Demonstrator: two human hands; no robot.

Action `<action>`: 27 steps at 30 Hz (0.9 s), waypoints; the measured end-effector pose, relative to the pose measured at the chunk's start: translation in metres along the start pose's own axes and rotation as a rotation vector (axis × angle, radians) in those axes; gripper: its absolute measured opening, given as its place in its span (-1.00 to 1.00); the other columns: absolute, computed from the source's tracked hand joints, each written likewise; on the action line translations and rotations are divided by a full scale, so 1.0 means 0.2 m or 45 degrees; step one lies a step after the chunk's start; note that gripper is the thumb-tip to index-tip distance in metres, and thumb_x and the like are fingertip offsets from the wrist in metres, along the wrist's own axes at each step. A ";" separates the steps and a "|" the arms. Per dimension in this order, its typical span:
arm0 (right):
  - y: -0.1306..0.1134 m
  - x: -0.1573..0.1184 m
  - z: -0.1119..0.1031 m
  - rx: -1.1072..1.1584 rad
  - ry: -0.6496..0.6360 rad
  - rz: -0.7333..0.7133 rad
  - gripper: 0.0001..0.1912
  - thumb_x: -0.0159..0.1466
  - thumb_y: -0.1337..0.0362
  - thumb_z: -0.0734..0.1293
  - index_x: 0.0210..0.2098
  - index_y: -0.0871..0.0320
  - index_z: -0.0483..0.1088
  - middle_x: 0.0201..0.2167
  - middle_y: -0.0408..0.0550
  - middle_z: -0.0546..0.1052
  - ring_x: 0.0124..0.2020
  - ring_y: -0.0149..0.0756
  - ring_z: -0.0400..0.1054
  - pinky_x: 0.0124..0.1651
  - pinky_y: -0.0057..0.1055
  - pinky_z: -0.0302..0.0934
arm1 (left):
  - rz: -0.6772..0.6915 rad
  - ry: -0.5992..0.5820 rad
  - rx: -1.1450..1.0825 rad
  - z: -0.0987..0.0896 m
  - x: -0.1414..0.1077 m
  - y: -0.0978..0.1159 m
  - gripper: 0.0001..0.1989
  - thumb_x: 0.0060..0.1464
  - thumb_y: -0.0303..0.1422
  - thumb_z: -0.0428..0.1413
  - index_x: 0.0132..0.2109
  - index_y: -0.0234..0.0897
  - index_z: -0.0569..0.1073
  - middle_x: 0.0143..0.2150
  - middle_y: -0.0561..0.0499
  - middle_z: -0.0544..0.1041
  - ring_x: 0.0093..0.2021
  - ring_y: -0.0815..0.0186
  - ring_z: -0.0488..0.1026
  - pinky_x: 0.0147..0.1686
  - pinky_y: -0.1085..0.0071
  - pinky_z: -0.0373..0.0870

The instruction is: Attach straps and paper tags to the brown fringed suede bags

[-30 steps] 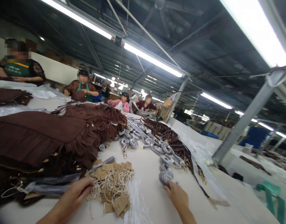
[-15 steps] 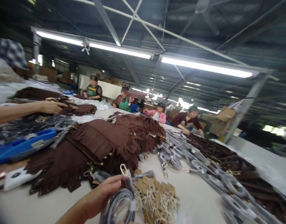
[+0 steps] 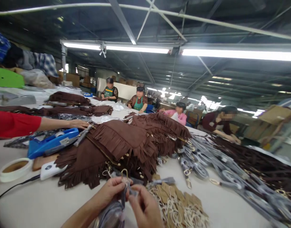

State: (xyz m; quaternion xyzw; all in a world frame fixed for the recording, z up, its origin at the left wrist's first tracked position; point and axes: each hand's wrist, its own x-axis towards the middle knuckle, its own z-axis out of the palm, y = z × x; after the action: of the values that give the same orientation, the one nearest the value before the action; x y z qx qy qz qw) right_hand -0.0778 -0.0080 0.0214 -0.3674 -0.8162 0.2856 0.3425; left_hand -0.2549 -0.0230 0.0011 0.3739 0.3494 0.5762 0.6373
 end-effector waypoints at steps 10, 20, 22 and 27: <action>-0.14 0.31 -0.11 0.333 -0.159 0.065 -0.68 0.24 0.15 0.24 -0.57 0.16 0.38 -0.63 -0.20 0.36 -0.54 -0.39 0.24 -0.45 -0.49 0.10 | -0.041 -0.143 0.270 0.12 -0.04 0.07 -0.81 -0.11 -0.28 0.21 -0.43 -0.37 0.55 -0.51 -0.01 0.54 -0.48 0.33 0.38 -0.36 0.42 0.26; -0.16 0.32 -0.17 0.400 -0.094 0.034 -0.61 0.25 0.02 0.26 -0.56 0.17 0.38 -0.61 -0.21 0.31 -0.51 -0.40 0.15 -0.42 -0.46 0.04 | 0.029 -0.088 0.454 0.13 -0.05 0.10 -0.84 -0.13 -0.34 0.19 -0.38 -0.35 0.57 -0.48 0.06 0.44 -0.42 0.32 0.30 -0.35 0.44 0.20; -0.17 0.32 -0.18 0.430 -0.093 0.045 -0.60 0.24 0.00 0.26 -0.55 0.17 0.37 -0.61 -0.22 0.29 -0.53 -0.41 0.12 -0.43 -0.46 0.04 | 0.201 0.024 0.465 0.13 -0.03 0.08 -0.85 -0.14 -0.31 0.21 -0.46 -0.31 0.46 -0.51 0.09 0.37 -0.44 0.33 0.26 -0.40 0.45 0.17; -0.16 0.32 -0.18 0.447 -0.044 0.026 -0.60 0.25 0.00 0.28 -0.55 0.16 0.37 -0.61 -0.22 0.29 -0.51 -0.39 0.14 -0.42 -0.47 0.04 | 0.500 -0.023 0.842 0.13 -0.04 0.08 -0.70 0.09 -0.26 0.14 -0.54 -0.28 0.40 -0.45 0.02 0.36 -0.34 0.26 0.27 -0.27 0.41 0.18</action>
State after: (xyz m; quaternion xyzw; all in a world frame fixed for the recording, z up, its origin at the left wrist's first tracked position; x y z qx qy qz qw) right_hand -0.0950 0.0330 0.0877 -0.3051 -0.7559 0.4333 0.3844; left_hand -0.2409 -0.0315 0.0281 0.6240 0.4326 0.5401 0.3630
